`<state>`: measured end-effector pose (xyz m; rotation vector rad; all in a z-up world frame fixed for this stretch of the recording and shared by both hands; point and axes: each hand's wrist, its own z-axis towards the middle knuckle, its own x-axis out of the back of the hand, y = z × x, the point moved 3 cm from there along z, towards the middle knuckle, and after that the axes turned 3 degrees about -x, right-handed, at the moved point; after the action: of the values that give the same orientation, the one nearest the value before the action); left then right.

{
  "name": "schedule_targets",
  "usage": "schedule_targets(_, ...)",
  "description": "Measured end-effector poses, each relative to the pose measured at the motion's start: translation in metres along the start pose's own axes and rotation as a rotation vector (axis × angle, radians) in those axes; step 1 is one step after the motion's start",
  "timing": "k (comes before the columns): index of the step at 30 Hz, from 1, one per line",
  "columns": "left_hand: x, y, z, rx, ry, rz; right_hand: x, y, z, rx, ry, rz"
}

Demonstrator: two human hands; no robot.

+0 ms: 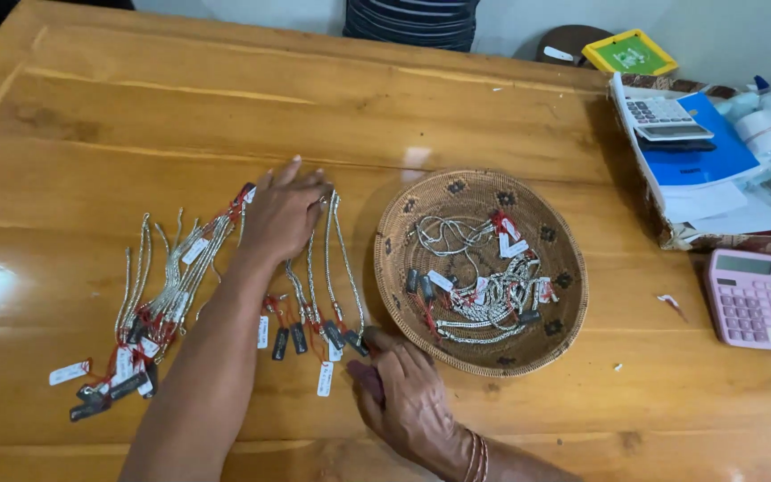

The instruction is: Polishing individual silver chains with a small cloth and organizing them on a workbench.

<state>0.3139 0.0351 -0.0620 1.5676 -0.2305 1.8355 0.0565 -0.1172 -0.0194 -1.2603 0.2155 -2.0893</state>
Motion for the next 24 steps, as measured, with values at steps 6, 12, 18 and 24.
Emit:
schedule_targets(6,-0.006,-0.004,0.001,-0.004,0.191,0.061,-0.003,0.009,0.004,0.035,-0.083,0.009)
schedule_targets(12,-0.012,0.009,-0.002,0.039,-0.145,0.022,0.004,0.001,0.010,0.063,-0.156,0.094)
schedule_targets(18,-0.010,0.010,-0.007,0.161,-0.158,0.062,0.002,0.000,0.002,0.135,-0.151,0.080)
schedule_targets(24,0.029,0.078,-0.001,-0.142,0.329,-0.172,0.050,-0.020,-0.002,0.313,0.093,0.252)
